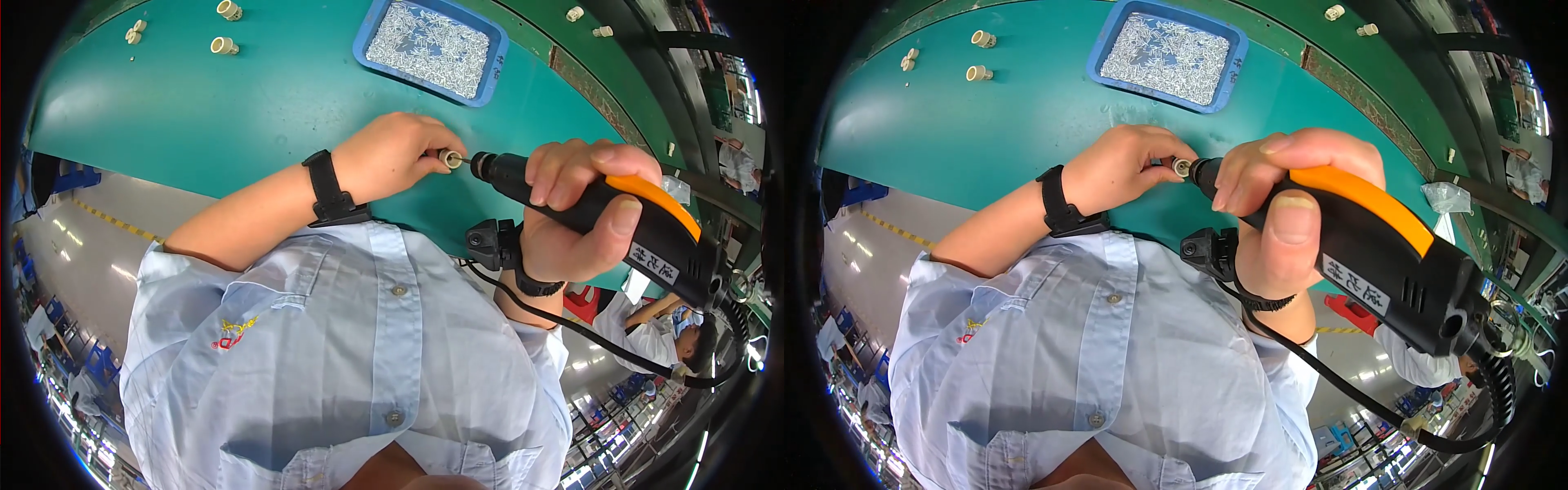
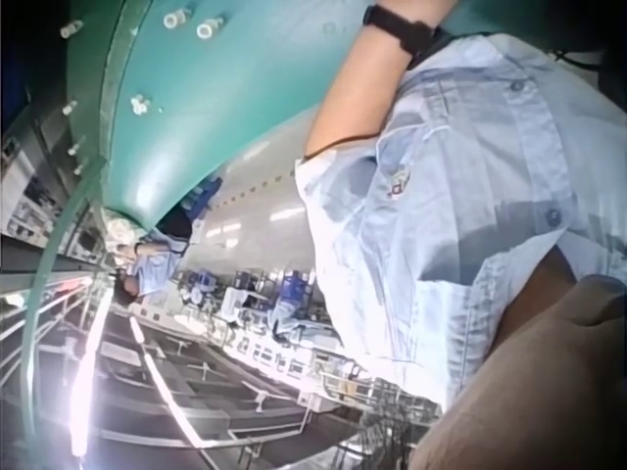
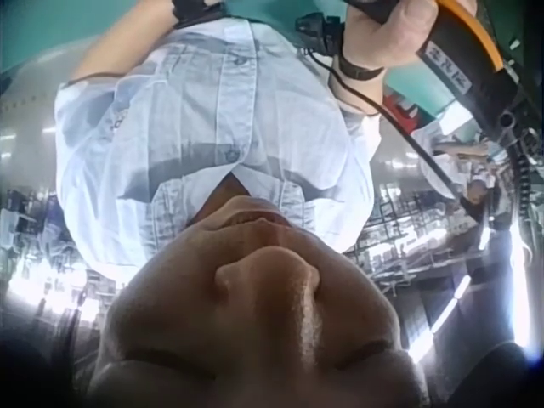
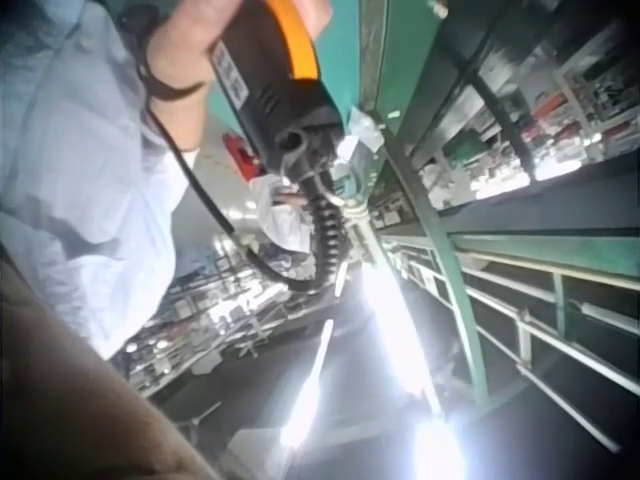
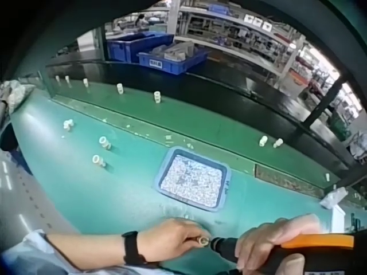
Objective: The person picks up a plastic component, retrieves a metal pin from a blue tray, and inserts the pin into the component. They then use an electric screwdriver to secure the pin before placing the finished piece back on the line, repeating the process.
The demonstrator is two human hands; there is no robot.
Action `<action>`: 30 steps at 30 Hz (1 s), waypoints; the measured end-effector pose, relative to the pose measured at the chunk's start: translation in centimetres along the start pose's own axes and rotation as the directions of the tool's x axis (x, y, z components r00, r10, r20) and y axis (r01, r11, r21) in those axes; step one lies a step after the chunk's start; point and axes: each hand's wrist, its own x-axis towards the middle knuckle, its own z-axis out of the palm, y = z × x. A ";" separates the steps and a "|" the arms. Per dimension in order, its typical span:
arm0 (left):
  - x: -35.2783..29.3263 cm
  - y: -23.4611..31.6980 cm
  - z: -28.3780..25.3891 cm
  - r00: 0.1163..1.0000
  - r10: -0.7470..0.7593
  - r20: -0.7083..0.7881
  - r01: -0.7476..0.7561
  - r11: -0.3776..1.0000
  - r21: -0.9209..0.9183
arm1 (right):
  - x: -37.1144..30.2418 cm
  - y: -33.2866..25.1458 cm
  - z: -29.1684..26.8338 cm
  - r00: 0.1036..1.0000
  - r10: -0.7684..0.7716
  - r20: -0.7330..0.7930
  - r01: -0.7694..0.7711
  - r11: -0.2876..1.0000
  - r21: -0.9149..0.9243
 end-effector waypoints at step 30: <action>0.1 0.3 0.0 1.000 -0.018 -0.024 0.017 1.000 -0.014 | 0.0 1.5 0.5 0.999 -0.042 0.031 0.040 0.997 0.064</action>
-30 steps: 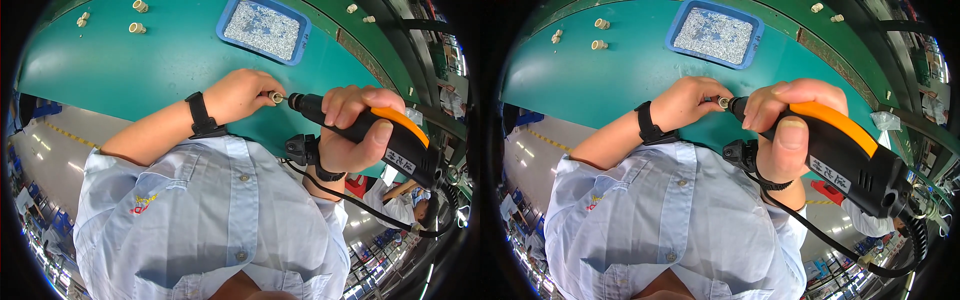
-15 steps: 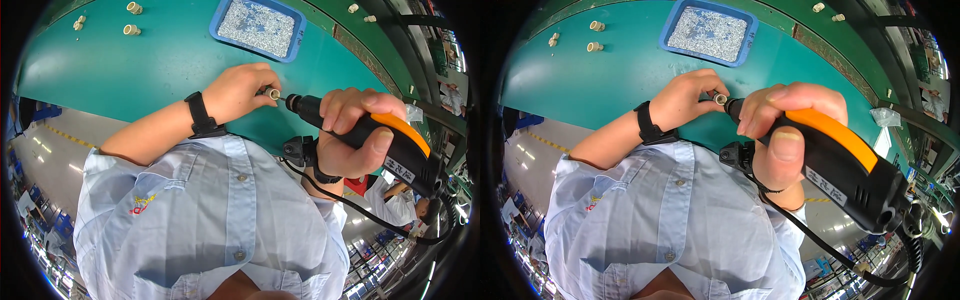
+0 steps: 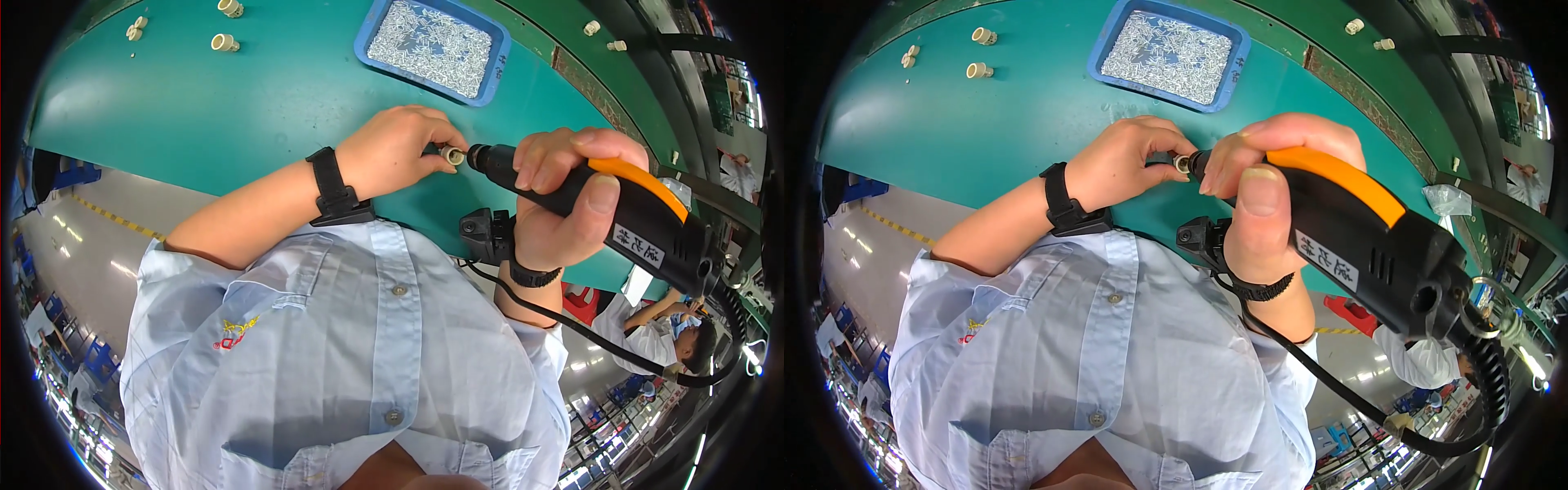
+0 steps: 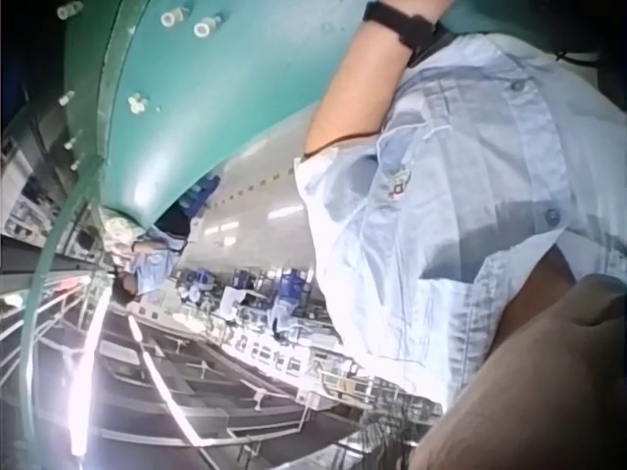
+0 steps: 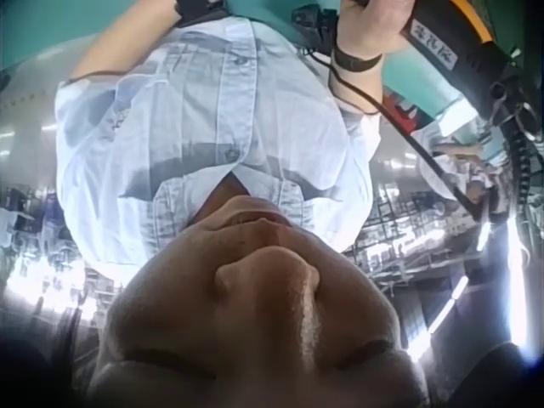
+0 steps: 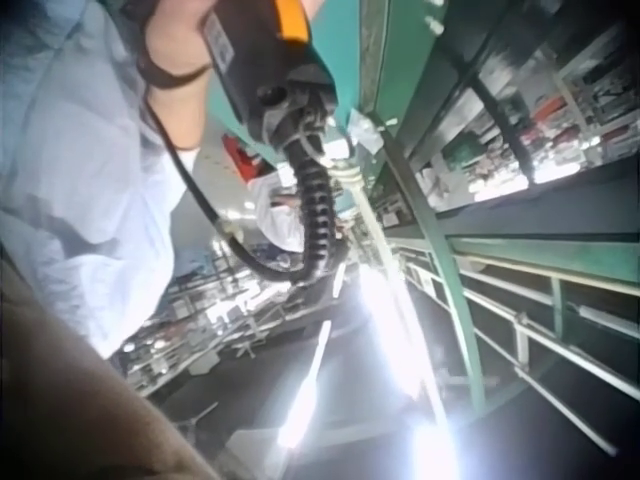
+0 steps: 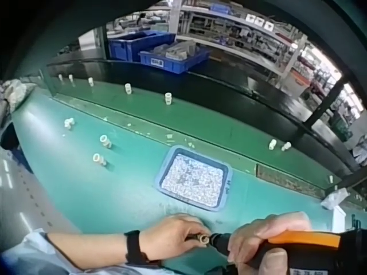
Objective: The person picks up a plastic component, retrieves a metal pin from a blue tray, and inserts the pin into the component. They then use an electric screwdriver to secure the pin before placing the finished piece back on the line, repeating the process.
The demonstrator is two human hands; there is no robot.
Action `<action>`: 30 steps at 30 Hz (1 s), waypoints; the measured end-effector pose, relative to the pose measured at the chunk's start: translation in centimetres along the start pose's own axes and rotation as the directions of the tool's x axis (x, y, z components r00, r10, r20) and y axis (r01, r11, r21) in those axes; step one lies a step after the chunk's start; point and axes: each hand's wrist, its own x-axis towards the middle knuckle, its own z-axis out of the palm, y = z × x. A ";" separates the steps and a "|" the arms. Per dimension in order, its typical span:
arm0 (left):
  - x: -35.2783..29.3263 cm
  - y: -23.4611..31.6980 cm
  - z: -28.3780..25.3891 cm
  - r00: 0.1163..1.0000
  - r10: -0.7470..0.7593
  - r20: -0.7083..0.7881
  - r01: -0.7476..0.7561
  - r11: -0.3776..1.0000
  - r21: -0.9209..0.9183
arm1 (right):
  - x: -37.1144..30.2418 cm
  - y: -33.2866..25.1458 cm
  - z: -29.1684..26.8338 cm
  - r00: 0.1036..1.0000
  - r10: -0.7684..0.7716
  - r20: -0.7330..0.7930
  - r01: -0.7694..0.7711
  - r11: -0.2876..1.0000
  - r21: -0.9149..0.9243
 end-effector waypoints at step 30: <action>15.8 -2.7 -13.8 0.950 -0.017 -0.313 0.162 0.882 0.444 | -1.3 -3.8 -3.0 0.964 -0.247 -0.095 0.242 0.968 -0.064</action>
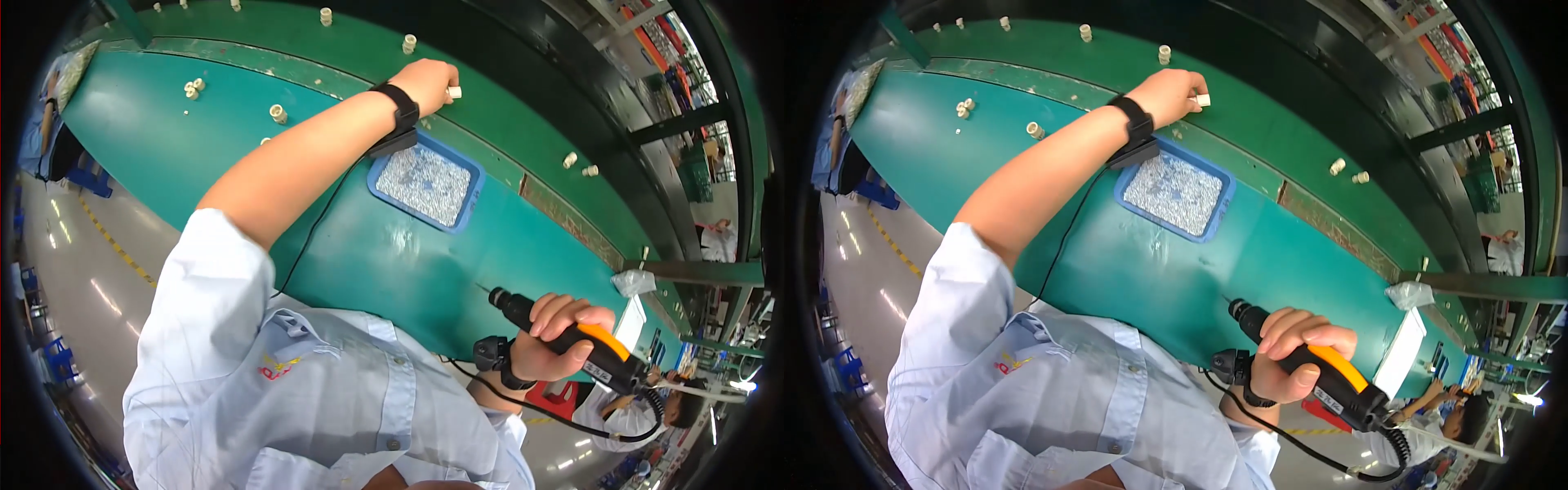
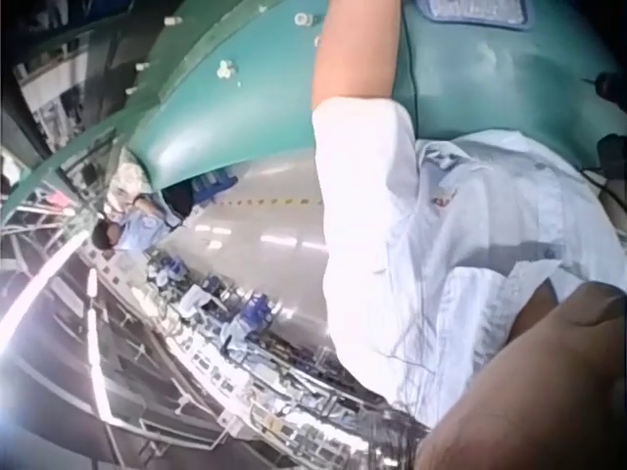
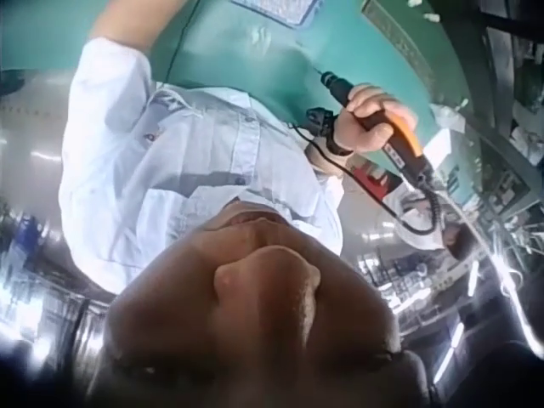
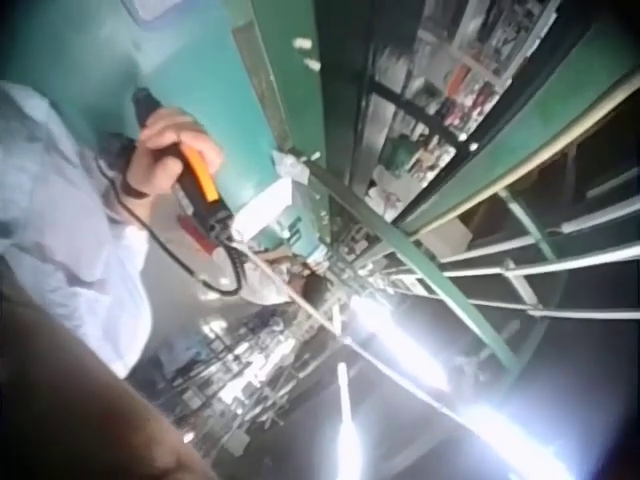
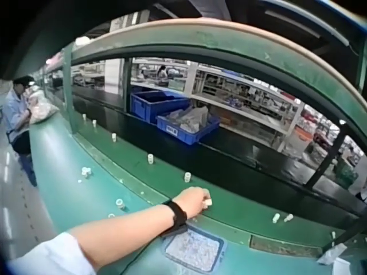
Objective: The person picks up a plastic component, retrieves a metal pin from a blue tray, and inserts the pin into the component. They then use an electric screwdriver to secure the pin before placing the finished piece back on the line, repeating the process.
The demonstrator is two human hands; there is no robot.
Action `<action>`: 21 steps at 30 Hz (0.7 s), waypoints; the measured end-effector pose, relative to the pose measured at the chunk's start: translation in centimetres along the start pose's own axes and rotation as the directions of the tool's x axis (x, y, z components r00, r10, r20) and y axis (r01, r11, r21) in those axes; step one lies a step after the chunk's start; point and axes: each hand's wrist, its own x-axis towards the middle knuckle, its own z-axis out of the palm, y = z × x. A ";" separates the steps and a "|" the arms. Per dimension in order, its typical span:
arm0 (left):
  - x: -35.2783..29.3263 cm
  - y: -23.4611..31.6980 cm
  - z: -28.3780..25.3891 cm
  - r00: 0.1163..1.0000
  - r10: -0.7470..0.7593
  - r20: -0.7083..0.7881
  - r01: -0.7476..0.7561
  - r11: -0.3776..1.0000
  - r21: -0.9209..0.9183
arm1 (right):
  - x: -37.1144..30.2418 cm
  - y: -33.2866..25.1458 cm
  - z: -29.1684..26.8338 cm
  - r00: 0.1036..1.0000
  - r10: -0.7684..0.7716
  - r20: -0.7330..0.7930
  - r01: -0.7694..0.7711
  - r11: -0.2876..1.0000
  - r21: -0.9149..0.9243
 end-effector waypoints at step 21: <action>6.2 -11.7 -3.2 0.986 -0.114 -0.118 0.086 0.972 -0.218 | 1.0 1.9 -2.2 0.953 0.256 -0.164 -0.263 0.965 -0.017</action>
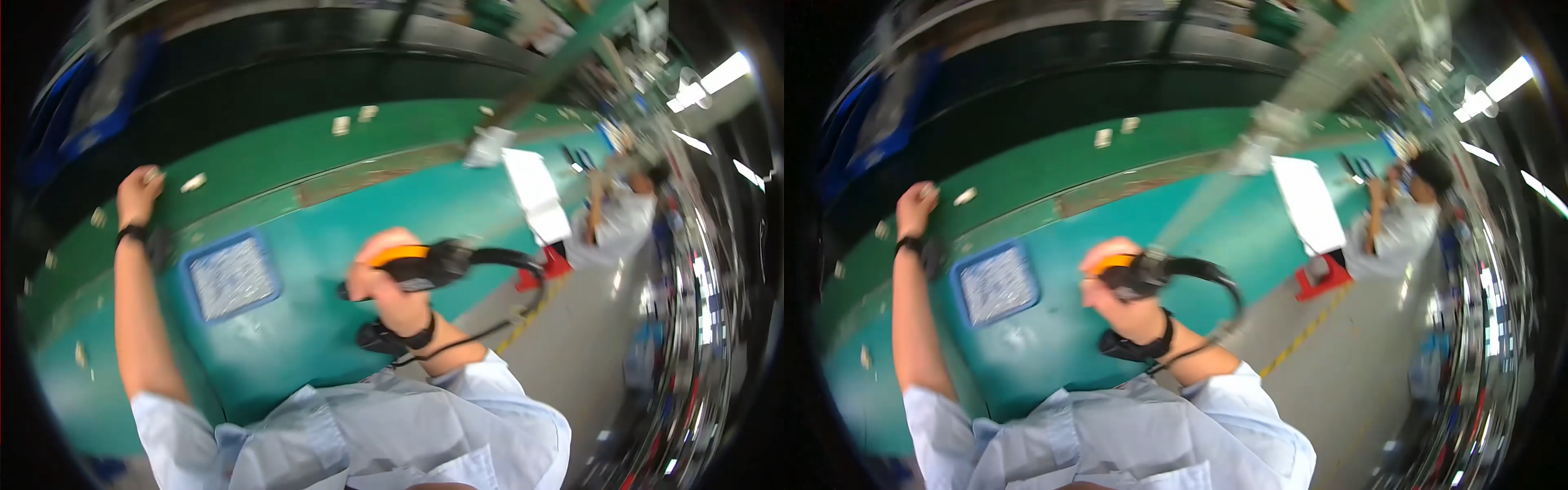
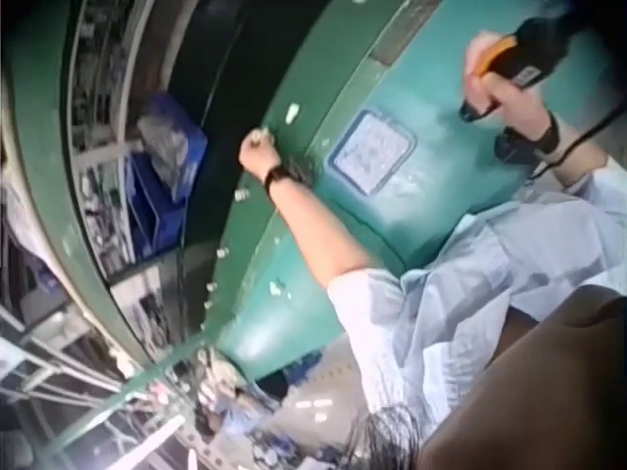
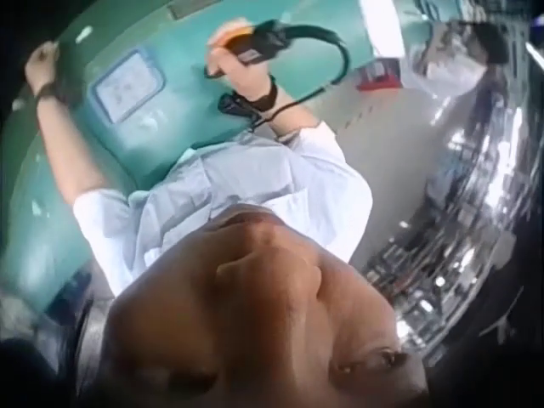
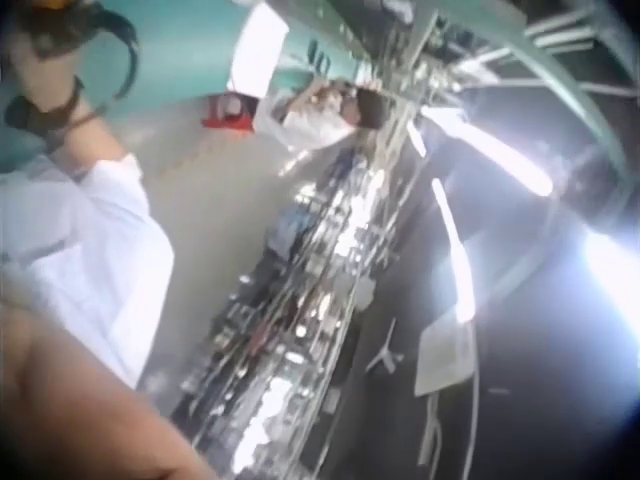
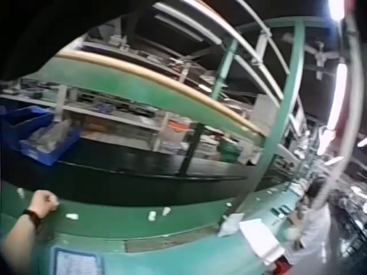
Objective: The person picks up a plastic component, retrieves a metal pin from a blue tray, and inserts the pin into the component. They then use an electric screwdriver to secure the pin before placing the finished piece back on the line, repeating the process.
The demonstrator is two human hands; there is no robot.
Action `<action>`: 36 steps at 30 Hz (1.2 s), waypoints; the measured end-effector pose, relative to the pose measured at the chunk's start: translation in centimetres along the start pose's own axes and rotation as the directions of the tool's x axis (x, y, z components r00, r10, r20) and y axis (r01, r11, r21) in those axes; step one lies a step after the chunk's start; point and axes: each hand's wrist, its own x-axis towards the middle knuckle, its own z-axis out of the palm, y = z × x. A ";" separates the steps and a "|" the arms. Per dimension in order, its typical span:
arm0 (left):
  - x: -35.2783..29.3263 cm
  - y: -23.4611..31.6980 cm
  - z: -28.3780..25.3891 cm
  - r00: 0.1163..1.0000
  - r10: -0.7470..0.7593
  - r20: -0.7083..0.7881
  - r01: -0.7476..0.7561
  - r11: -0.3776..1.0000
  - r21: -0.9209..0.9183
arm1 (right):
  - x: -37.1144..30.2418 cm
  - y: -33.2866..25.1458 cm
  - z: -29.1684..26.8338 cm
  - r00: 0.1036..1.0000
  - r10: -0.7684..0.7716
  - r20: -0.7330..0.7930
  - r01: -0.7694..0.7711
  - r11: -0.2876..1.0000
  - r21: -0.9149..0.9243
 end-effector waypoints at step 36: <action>-19.7 14.2 5.5 0.852 0.341 0.398 -0.409 0.907 0.097 | -0.2 -1.9 1.7 0.997 0.008 0.073 -0.008 1.000 0.001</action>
